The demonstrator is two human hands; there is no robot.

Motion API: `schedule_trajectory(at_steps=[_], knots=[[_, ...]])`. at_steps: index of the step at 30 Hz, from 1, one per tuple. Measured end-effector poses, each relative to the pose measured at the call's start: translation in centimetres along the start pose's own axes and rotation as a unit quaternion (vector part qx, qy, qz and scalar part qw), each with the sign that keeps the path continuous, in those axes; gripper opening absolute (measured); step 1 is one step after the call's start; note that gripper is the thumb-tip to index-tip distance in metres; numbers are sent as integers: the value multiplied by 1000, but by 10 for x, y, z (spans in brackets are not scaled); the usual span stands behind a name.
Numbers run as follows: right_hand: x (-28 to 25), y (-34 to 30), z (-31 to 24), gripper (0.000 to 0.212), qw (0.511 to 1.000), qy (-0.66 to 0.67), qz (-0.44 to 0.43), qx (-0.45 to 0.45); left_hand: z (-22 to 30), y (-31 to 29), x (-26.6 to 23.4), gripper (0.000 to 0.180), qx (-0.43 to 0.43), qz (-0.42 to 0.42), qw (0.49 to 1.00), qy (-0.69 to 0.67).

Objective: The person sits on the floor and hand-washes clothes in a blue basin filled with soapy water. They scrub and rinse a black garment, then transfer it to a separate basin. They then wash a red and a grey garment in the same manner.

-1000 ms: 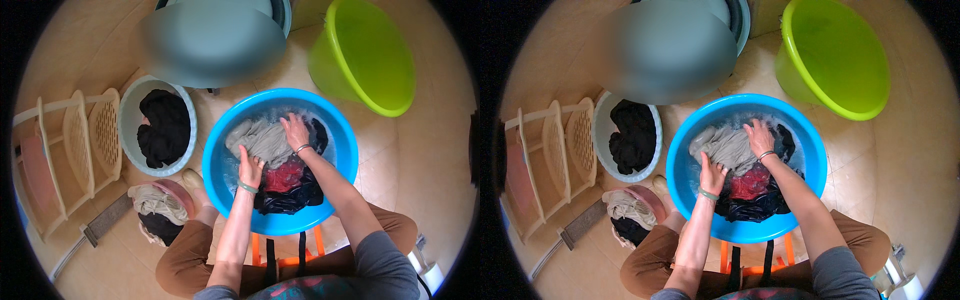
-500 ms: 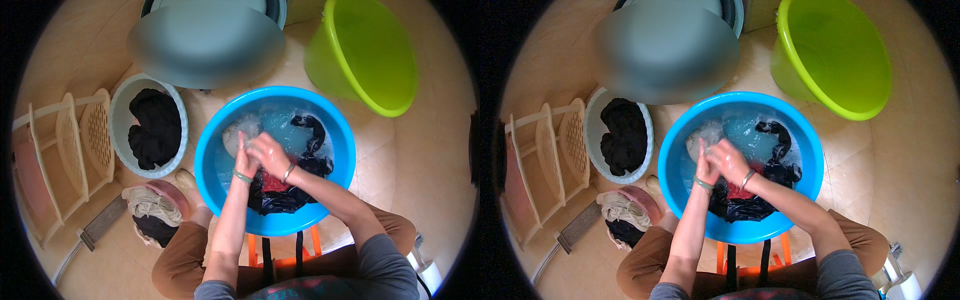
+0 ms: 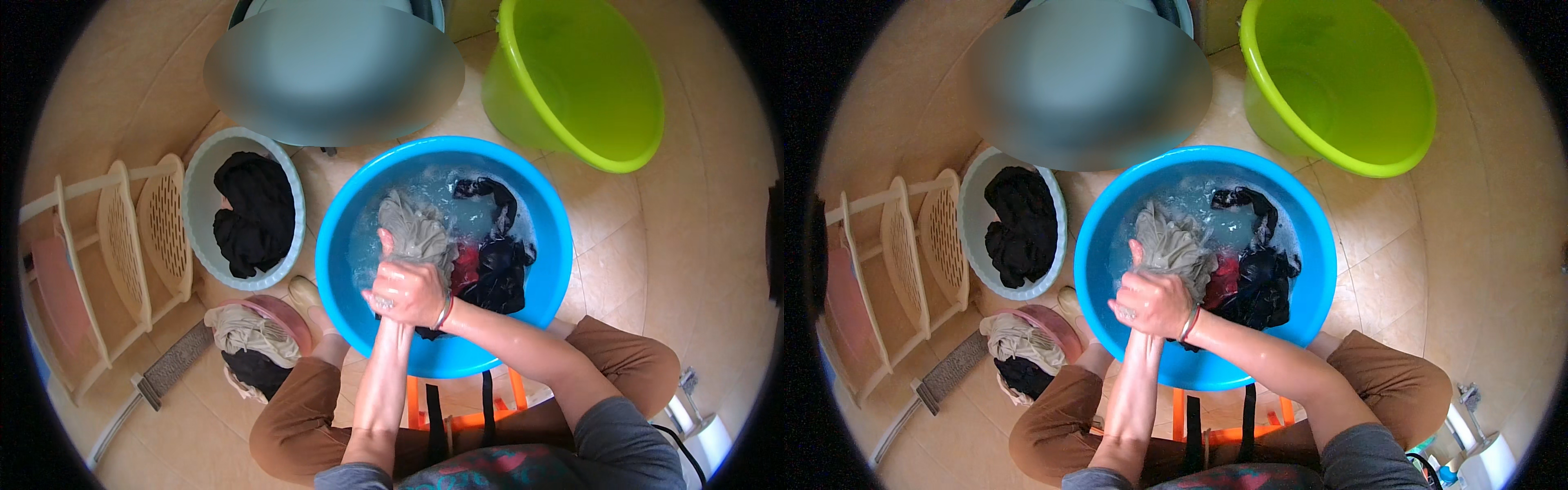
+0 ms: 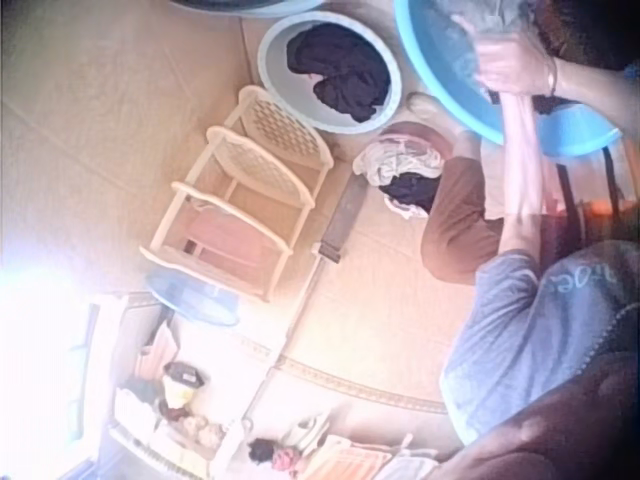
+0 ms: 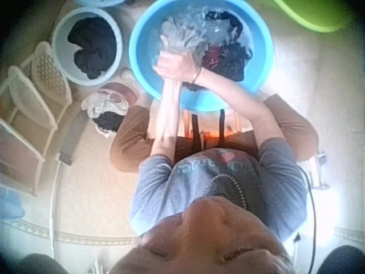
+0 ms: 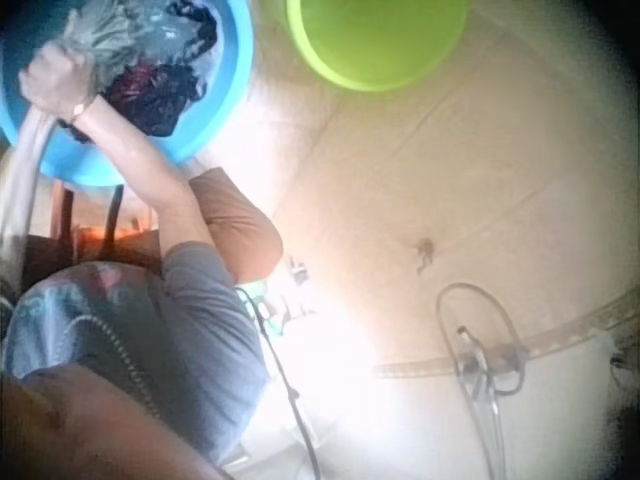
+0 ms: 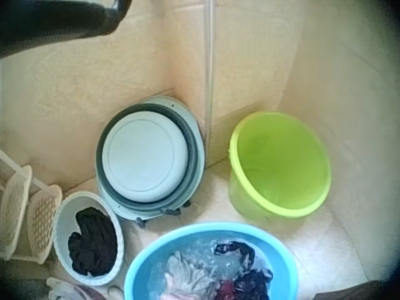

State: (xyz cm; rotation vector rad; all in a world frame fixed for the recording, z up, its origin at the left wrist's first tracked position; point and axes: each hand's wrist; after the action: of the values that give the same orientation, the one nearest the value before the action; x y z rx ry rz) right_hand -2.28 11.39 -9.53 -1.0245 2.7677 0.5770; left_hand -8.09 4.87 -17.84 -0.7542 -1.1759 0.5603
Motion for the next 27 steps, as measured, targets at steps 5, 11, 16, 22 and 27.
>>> schedule_trajectory(at_steps=[5,11,16,22,27], knots=[[5,8,27,20,999,9,20,38,-20,26,-49,35,105,-11,994,-4],[-28,-11,138,22,969,-112,-13,220,-8,12,13,44,46,172,981,73],[-51,-41,183,30,916,-149,120,354,14,18,-4,67,85,68,989,104],[-53,-54,176,36,873,-259,-242,335,14,41,-28,71,40,57,989,130],[-23,-43,180,20,933,-161,53,318,0,60,-9,64,45,21,987,156]])
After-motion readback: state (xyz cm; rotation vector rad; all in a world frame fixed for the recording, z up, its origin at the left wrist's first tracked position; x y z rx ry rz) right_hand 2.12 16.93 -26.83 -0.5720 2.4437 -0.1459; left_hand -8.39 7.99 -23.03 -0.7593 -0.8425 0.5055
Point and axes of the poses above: each hand's wrist, its own y-axis towards the middle knuckle, its own x-axis out of the palm, z = x × y, and after that the axes turned 13 degrees about y, right-handed
